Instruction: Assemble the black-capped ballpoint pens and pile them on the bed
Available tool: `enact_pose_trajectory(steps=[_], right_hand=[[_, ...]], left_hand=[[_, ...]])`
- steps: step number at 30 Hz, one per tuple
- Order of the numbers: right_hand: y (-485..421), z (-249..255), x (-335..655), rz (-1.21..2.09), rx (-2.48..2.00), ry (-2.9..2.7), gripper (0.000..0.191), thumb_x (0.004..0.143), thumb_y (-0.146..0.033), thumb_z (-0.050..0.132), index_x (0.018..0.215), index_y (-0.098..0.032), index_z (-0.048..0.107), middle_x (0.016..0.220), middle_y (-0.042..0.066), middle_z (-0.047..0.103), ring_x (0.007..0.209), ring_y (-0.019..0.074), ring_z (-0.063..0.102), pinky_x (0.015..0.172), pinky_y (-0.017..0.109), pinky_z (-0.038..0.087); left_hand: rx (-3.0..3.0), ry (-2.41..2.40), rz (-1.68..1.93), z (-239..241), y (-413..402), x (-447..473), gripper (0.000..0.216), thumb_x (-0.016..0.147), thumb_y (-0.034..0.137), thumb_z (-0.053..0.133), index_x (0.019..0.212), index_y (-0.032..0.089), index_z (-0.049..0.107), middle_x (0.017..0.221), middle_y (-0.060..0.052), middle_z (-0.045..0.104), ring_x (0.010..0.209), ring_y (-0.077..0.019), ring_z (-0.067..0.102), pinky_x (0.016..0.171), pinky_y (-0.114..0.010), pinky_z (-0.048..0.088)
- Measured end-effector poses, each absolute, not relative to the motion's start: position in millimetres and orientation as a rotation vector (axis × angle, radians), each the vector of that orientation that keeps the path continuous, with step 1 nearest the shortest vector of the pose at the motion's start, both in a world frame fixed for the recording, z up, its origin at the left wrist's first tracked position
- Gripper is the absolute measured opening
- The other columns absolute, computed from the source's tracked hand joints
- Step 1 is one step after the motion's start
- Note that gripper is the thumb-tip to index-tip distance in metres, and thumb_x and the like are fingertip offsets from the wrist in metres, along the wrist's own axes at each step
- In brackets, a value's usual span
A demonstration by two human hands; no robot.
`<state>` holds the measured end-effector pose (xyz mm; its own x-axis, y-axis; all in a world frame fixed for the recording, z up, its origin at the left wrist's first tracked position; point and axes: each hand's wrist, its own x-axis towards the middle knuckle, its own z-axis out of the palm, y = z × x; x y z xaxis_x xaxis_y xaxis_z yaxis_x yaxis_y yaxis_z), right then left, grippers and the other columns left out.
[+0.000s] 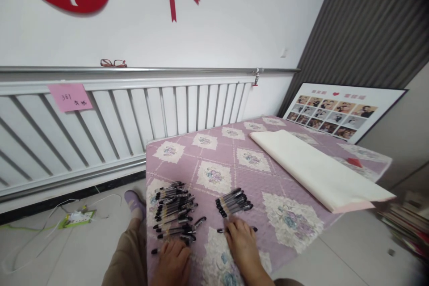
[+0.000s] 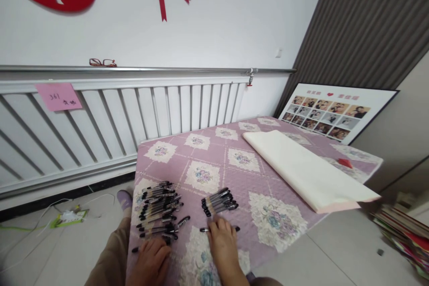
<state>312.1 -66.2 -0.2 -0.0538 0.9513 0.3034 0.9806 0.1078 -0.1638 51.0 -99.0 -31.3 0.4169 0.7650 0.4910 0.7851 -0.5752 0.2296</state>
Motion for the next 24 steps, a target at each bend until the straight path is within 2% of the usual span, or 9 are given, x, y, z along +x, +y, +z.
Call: enact_pose_trajectory(steps=[3,7,13,18,24], right_hand=[[-82.5,-11.1,287.0,-0.092,-1.743,-2.061,0.019,0.078,-0.019,0.063,0.094,-0.029,0.065,0.094,0.003,0.066,0.09,0.0238,0.058,0.085,0.039,0.038],[-100.7,-12.7,253.4,0.055,-1.557,-2.126,0.026,0.074,-0.014,0.066,0.093,-0.031,0.064,0.1,0.001,0.067,0.094,0.023,0.059,0.087,0.037,0.039],[-102.1,-7.8,248.0,0.039,-1.506,-2.05,0.029,0.075,-0.018,0.063,0.101,-0.029,0.063,0.102,0.004,0.066,0.094,0.0237,0.061,0.083,0.035,0.044],[-102.8,-10.3,259.5,-0.016,-1.533,-2.032,0.028,0.076,-0.026,0.065,0.104,-0.031,0.064,0.107,0.003,0.067,0.101,0.0251,0.06,0.085,0.038,0.043],[-107.6,-9.7,255.9,-0.024,-1.599,-2.008,0.026,0.076,-0.026,0.065,0.101,-0.031,0.065,0.107,0.002,0.067,0.103,0.0248,0.06,0.088,0.04,0.041]], left_hand=[[-2.6,-1.419,-0.881,-29.4,-98.8,47.5,0.026,0.08,0.018,0.053,0.104,0.028,0.058,0.097,0.0,0.065,0.089,-0.0187,0.059,0.083,-0.032,0.04],[-2.616,-1.415,-0.87,-32.5,-99.3,47.6,0.033,0.077,0.023,0.058,0.11,0.029,0.056,0.102,-0.001,0.064,0.092,-0.0202,0.058,0.084,-0.033,0.041],[-2.607,-1.597,-0.838,-48.7,-99.0,60.7,0.014,0.077,0.015,0.055,0.085,0.025,0.061,0.085,0.0,0.062,0.081,-0.0195,0.055,0.08,-0.033,0.039],[-2.648,-1.73,-0.748,-32.5,-97.4,63.0,0.018,0.082,0.014,0.055,0.094,0.025,0.063,0.098,-0.001,0.061,0.093,-0.0191,0.054,0.085,-0.033,0.038],[-2.671,-1.823,-0.763,-8.0,-86.7,62.8,0.025,0.085,0.009,0.048,0.1,0.022,0.064,0.104,-0.003,0.059,0.098,-0.0186,0.052,0.089,-0.032,0.039]])
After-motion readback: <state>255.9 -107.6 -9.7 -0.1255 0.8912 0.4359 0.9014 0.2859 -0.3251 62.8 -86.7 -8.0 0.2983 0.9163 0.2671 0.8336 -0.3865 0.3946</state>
